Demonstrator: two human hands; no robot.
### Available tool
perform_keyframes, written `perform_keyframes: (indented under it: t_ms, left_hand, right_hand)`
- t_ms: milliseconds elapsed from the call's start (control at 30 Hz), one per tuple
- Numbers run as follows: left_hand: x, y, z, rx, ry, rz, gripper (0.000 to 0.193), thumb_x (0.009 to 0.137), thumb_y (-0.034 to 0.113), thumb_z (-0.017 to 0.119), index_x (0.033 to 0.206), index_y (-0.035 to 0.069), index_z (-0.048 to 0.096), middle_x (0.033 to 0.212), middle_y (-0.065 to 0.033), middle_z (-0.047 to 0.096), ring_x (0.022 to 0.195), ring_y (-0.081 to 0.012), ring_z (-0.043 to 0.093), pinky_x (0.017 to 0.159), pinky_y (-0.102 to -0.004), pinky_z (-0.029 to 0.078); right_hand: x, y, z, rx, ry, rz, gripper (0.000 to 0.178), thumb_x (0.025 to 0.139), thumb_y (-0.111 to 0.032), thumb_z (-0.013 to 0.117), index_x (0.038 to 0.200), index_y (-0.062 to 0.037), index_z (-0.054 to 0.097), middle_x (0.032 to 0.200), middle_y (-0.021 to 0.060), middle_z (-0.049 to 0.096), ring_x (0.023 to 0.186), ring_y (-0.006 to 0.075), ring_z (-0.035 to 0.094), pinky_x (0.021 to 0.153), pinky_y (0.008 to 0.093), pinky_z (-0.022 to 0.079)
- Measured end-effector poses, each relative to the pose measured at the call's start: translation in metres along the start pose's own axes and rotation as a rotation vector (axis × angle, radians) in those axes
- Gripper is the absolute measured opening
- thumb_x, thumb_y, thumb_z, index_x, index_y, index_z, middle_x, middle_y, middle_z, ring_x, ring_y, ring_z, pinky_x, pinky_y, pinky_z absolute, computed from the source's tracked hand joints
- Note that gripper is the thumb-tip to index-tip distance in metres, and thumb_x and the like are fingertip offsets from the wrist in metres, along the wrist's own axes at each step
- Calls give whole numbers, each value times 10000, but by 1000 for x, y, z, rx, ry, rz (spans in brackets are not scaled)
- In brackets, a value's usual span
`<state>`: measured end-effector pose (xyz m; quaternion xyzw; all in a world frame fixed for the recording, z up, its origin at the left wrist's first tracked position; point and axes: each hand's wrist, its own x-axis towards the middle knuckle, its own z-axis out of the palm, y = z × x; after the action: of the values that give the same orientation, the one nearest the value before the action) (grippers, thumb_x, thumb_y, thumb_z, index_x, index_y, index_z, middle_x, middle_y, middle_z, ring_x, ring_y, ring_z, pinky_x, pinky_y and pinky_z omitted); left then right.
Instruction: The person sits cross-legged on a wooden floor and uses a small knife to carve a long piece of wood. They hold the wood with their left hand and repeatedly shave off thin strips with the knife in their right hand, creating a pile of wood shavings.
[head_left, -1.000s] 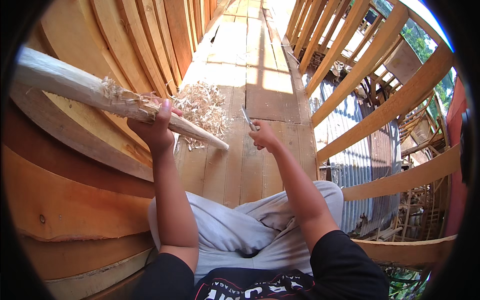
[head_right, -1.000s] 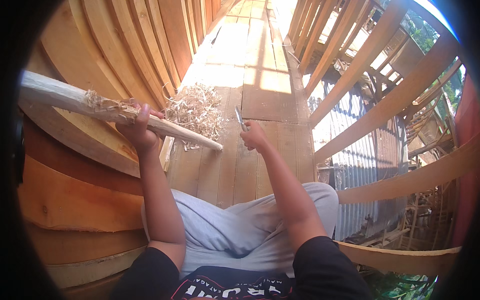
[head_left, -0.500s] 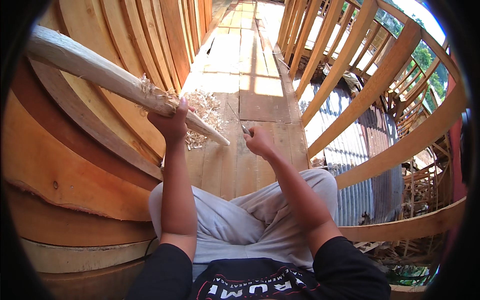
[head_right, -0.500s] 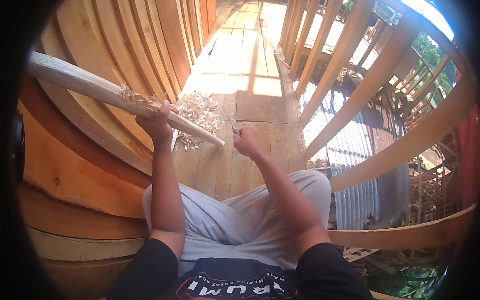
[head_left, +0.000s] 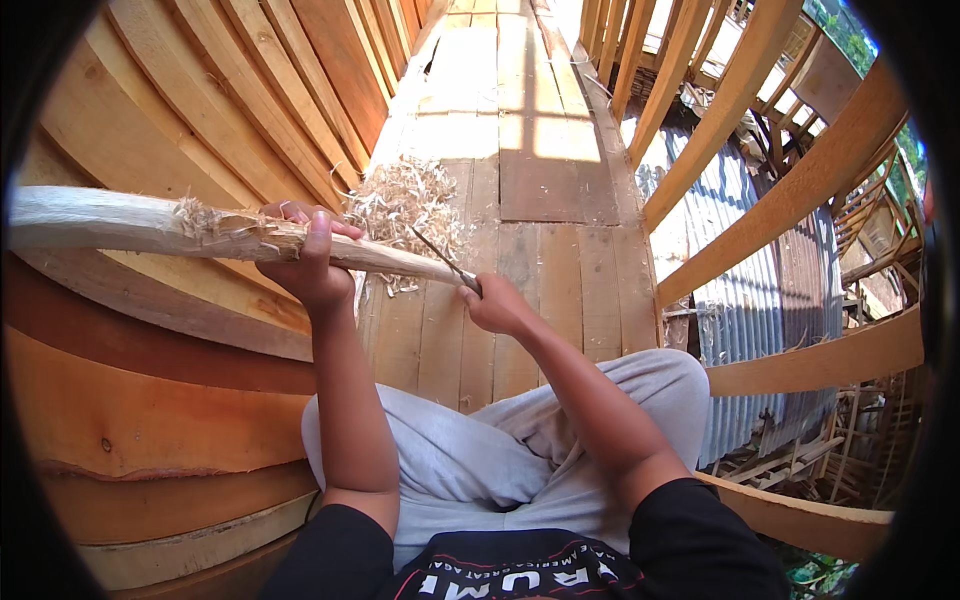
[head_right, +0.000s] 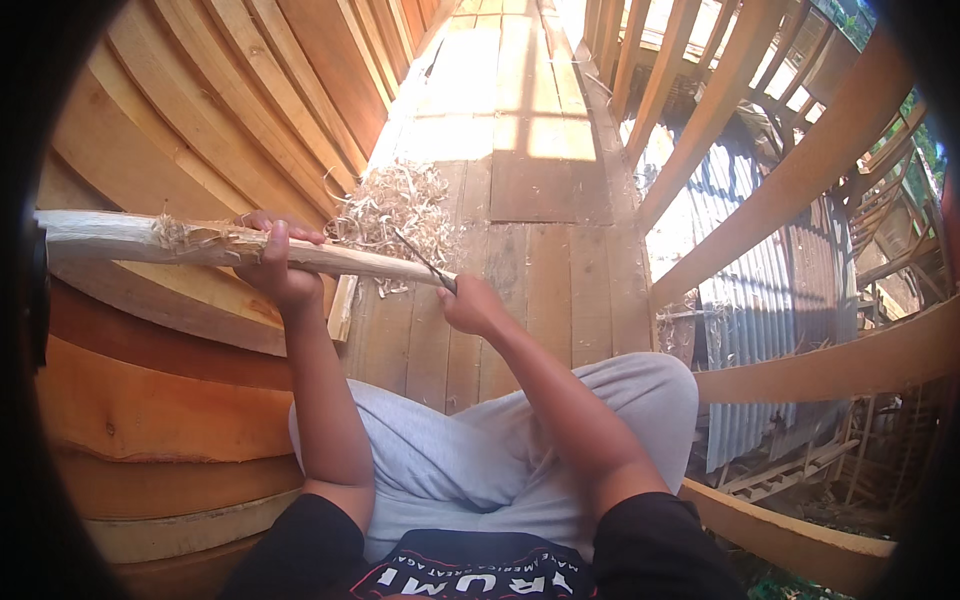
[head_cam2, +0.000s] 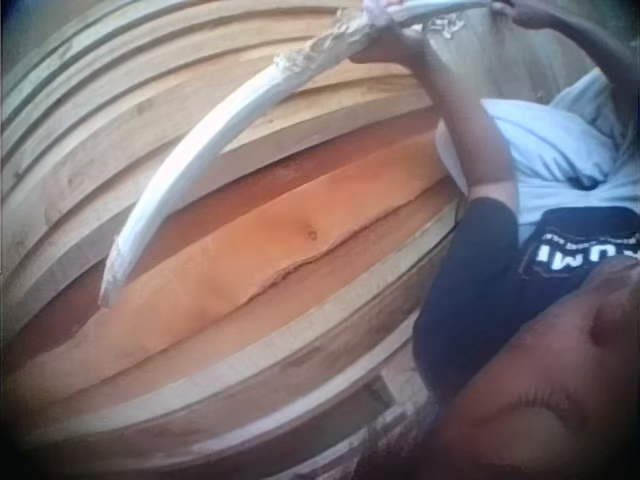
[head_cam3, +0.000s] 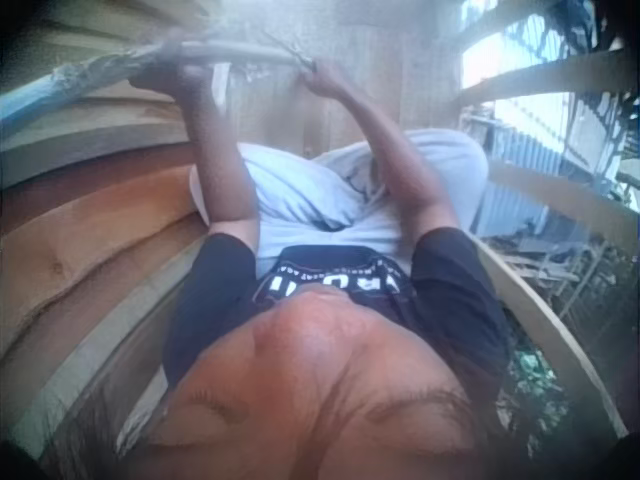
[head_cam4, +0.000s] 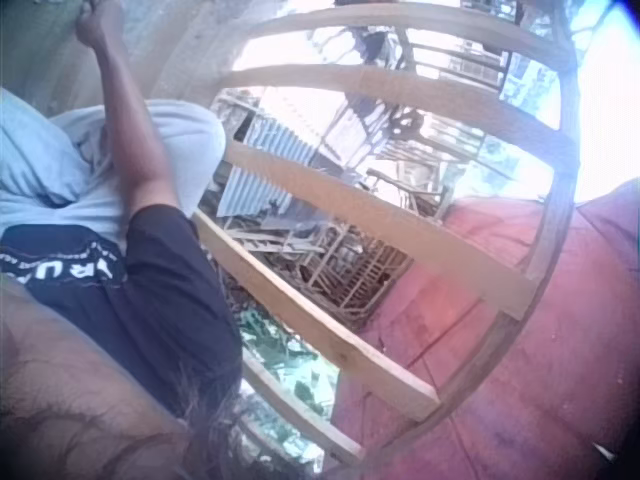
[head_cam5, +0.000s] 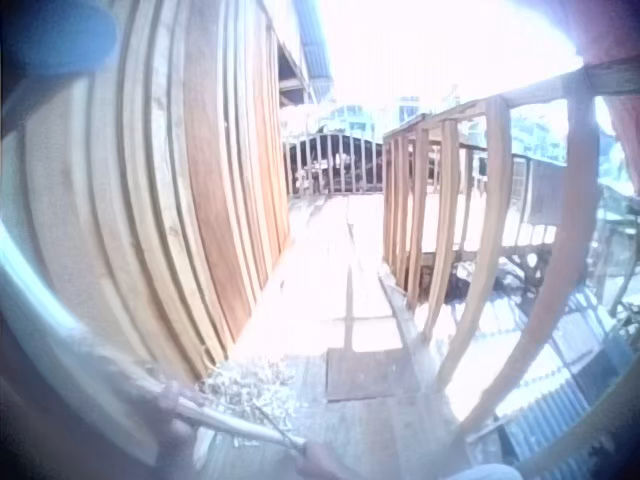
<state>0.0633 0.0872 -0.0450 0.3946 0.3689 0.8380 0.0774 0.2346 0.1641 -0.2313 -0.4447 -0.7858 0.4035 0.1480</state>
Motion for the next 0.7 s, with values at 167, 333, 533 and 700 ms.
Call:
perform_keyframes:
  t_ms: [167, 333, 533, 700]
  left_hand:
    - [1, 1, -8, 25, -23, -25, 221, 750, 77, 585, 886, 62, 411, 668, -43, 453, 507, -155, 525, 505, -312, 517]
    - [6, -8, -14, -187, -229, -20, 235, 764, 93, 568, 934, 68, 407, 698, -67, 453, 582, -158, 487, 558, -293, 503]
    - [7, -11, -26, -242, -334, 4, 265, 776, 151, 581, 962, 58, 416, 694, -86, 467, 570, -177, 479, 561, -290, 470]
    - [9, -11, -25, -317, -384, -8, 278, 791, 169, 598, 969, 58, 417, 694, -89, 475, 574, -183, 492, 565, -297, 454]
  right_hand:
    - [-6, -16, -10, 305, -92, 63, 243, 914, -245, 584, 959, -5, 585, 791, 145, 628, 682, 244, 597, 643, 388, 472]
    - [2, 3, 0, 219, -177, 104, 215, 958, -219, 532, 915, -14, 580, 722, 105, 596, 650, 203, 600, 640, 372, 471]
    - [-19, -61, -21, 248, -256, -73, 361, 1005, -288, 388, 1011, 31, 558, 889, 237, 628, 904, 410, 608, 790, 472, 464]
    - [-9, -15, -6, 232, -286, 204, 424, 1017, -285, 338, 905, 65, 549, 844, 269, 606, 861, 437, 597, 789, 491, 448]
